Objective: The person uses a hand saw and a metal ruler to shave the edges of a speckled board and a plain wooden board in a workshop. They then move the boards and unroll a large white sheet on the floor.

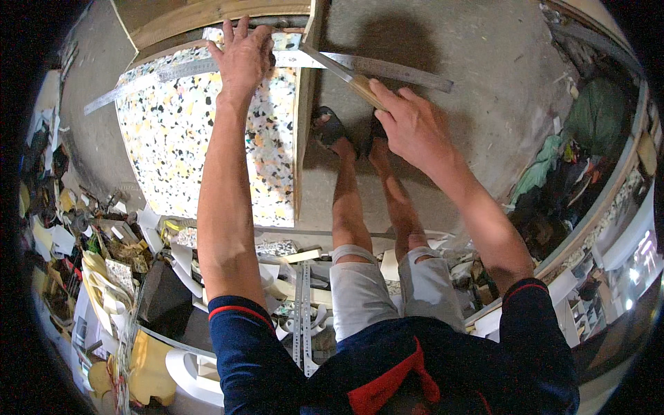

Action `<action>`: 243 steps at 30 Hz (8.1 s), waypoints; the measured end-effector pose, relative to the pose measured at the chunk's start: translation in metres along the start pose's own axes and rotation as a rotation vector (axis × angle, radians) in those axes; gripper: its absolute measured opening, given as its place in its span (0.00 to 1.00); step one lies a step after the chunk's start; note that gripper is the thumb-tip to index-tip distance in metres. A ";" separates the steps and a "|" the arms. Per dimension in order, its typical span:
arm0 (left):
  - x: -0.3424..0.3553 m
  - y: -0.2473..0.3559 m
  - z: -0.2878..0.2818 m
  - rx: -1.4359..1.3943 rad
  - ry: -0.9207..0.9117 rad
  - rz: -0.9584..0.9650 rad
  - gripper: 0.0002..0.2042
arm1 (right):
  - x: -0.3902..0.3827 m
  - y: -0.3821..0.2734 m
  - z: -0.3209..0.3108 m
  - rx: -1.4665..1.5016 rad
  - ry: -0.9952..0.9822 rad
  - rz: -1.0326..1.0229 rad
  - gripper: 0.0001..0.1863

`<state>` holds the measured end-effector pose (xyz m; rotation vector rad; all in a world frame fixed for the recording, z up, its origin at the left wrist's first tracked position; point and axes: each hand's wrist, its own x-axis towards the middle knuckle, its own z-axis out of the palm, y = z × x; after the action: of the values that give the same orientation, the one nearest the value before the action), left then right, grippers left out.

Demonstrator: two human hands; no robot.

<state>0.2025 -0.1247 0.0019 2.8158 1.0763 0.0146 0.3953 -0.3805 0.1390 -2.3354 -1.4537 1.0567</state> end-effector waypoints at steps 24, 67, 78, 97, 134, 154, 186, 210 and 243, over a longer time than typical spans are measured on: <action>0.032 -0.026 -0.119 -0.585 0.688 -0.345 0.14 | -0.086 0.084 -0.059 0.082 0.226 0.091 0.27; -0.416 0.270 -0.153 -1.203 -0.118 -1.323 0.18 | -0.040 0.045 0.065 0.133 0.046 0.003 0.27; -0.368 0.130 -0.115 -0.834 0.150 -1.283 0.21 | 0.013 0.037 0.066 -0.001 0.099 -0.119 0.30; -0.114 -0.171 -0.024 -0.205 0.146 -1.405 0.36 | 0.218 -0.207 0.095 0.168 0.029 -0.594 0.27; -0.113 -0.172 -0.010 -0.096 0.186 -1.385 0.37 | 0.285 -0.271 0.113 0.137 -0.131 -0.480 0.24; -0.111 -0.170 -0.011 -0.068 0.185 -1.385 0.36 | 0.287 -0.272 0.103 0.137 -0.116 -0.487 0.22; -0.110 -0.170 -0.015 -0.139 0.166 -1.393 0.38 | 0.281 -0.246 0.097 0.073 -0.161 -0.421 0.22; -0.111 -0.171 -0.011 -0.096 0.169 -1.405 0.38 | 0.218 -0.166 0.045 -0.015 -0.197 -0.414 0.24; -0.114 -0.172 -0.006 -0.068 0.188 -1.376 0.36 | 0.205 -0.133 0.039 0.001 -0.153 -0.359 0.24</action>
<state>0.0033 -0.0725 -0.0092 1.4841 2.6490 0.1682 0.3296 -0.1486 0.0818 -1.9236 -1.8376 1.1465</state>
